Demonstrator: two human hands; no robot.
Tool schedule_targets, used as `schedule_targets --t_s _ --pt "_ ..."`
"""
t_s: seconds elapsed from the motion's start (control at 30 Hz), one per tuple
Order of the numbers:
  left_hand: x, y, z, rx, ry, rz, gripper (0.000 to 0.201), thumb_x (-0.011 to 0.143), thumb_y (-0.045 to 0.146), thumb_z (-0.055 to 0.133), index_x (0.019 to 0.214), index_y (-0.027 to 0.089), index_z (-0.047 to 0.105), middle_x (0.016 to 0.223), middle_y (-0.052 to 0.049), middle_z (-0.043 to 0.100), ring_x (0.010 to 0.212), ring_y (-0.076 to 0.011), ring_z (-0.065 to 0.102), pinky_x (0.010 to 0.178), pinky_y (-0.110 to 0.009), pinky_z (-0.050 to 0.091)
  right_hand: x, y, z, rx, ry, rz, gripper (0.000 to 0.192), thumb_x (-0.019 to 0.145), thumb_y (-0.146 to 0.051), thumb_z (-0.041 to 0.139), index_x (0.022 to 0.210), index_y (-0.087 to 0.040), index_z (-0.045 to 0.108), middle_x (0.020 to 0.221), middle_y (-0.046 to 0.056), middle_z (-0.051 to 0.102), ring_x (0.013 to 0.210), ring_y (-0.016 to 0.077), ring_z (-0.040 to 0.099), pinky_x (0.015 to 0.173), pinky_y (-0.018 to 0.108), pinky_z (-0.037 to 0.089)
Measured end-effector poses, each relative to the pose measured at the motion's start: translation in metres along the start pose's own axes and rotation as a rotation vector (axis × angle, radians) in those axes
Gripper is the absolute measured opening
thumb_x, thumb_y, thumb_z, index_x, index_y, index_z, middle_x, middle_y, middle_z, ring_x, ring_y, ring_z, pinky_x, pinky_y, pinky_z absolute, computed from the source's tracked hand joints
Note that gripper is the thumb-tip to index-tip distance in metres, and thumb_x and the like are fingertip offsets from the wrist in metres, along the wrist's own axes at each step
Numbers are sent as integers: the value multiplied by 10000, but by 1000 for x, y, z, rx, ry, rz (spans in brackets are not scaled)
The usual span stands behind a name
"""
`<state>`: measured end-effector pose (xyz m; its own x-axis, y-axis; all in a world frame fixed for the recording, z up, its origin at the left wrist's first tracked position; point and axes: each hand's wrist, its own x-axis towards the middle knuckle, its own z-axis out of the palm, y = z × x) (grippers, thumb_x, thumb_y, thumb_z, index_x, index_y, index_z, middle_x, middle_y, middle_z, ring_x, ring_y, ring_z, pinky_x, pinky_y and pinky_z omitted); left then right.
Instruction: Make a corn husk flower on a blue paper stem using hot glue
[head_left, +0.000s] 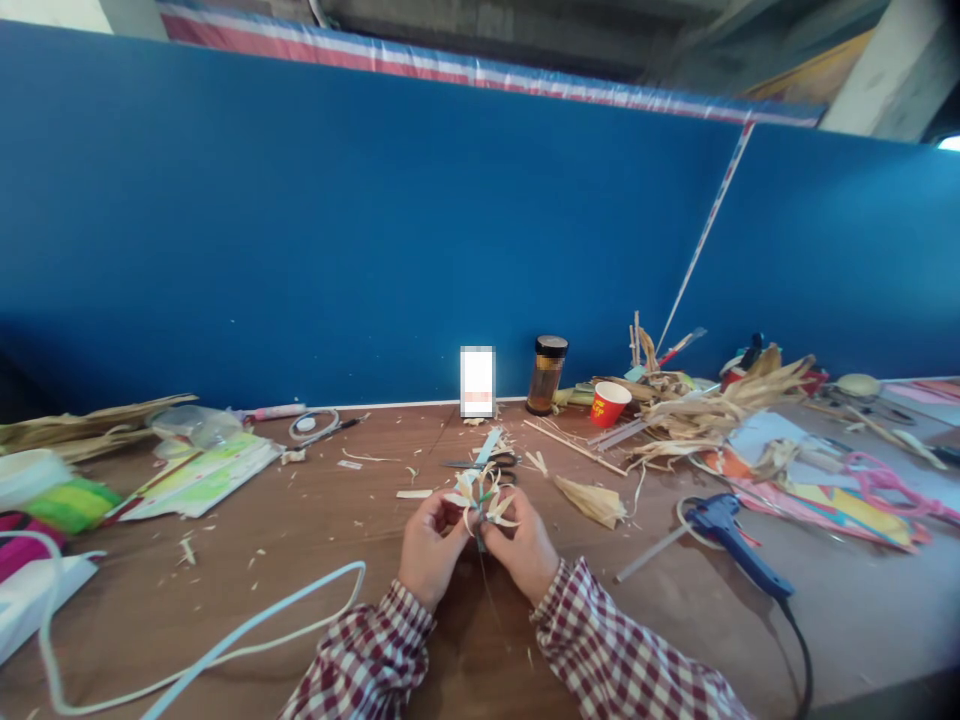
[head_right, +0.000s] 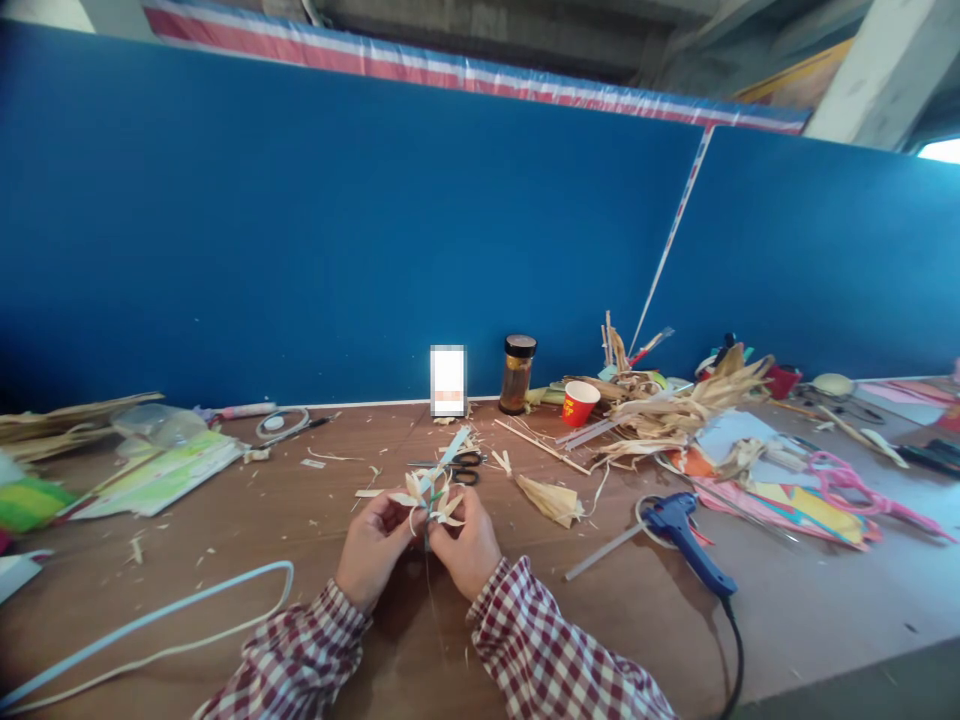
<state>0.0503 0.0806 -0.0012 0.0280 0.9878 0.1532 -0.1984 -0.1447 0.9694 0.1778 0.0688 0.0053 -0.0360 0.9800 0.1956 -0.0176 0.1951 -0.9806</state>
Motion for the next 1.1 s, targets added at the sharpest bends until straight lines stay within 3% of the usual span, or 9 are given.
schedule_targets --t_s 0.17,0.33,0.47,0.57,0.8,0.97,1.1 --pt "0 3 2 -20 33 -29 324 581 248 742 855 156 596 709 -18 665 644 -150 609 624 -247 481 -1 -3 2 23 6 -8 232 715 -265 628 884 -198 485 838 29 646 774 184 630 714 312 498" --pt "0 0 -1 51 3 -40 219 582 255 742 753 148 656 734 -46 696 702 -181 632 694 -271 486 0 0 3 108 24 37 278 673 -240 650 876 -207 462 856 26 656 811 197 633 747 338 496" --pt "0 -2 0 4 9 -36 230 580 245 745 781 163 668 751 -37 704 730 -192 640 716 -281 489 1 11 1 136 50 83 301 656 -209 653 864 -206 435 795 7 646 714 171 629 666 305 497" --pt "-2 -2 1 58 14 1 198 605 243 727 785 173 679 762 -36 704 721 -195 640 694 -276 491 2 18 1 129 67 103 291 652 -201 646 855 -197 437 745 -5 637 635 145 605 594 270 479" --pt "-7 1 3 280 81 175 98 657 246 680 737 192 699 854 -63 696 800 -215 633 760 -285 484 2 16 3 229 88 155 304 625 -213 667 861 -173 479 752 11 643 671 150 607 615 271 482" --pt "-5 1 2 153 3 45 184 635 286 708 777 174 671 804 -59 699 757 -216 645 713 -297 505 3 15 3 216 69 167 287 630 -265 683 851 -163 531 738 16 645 687 161 607 589 263 478" --pt "-1 -4 -3 105 10 -6 230 643 346 703 756 152 654 734 -49 696 709 -194 636 671 -273 496 3 12 4 224 20 184 285 640 -333 682 827 -148 571 690 14 639 626 141 591 567 252 462"
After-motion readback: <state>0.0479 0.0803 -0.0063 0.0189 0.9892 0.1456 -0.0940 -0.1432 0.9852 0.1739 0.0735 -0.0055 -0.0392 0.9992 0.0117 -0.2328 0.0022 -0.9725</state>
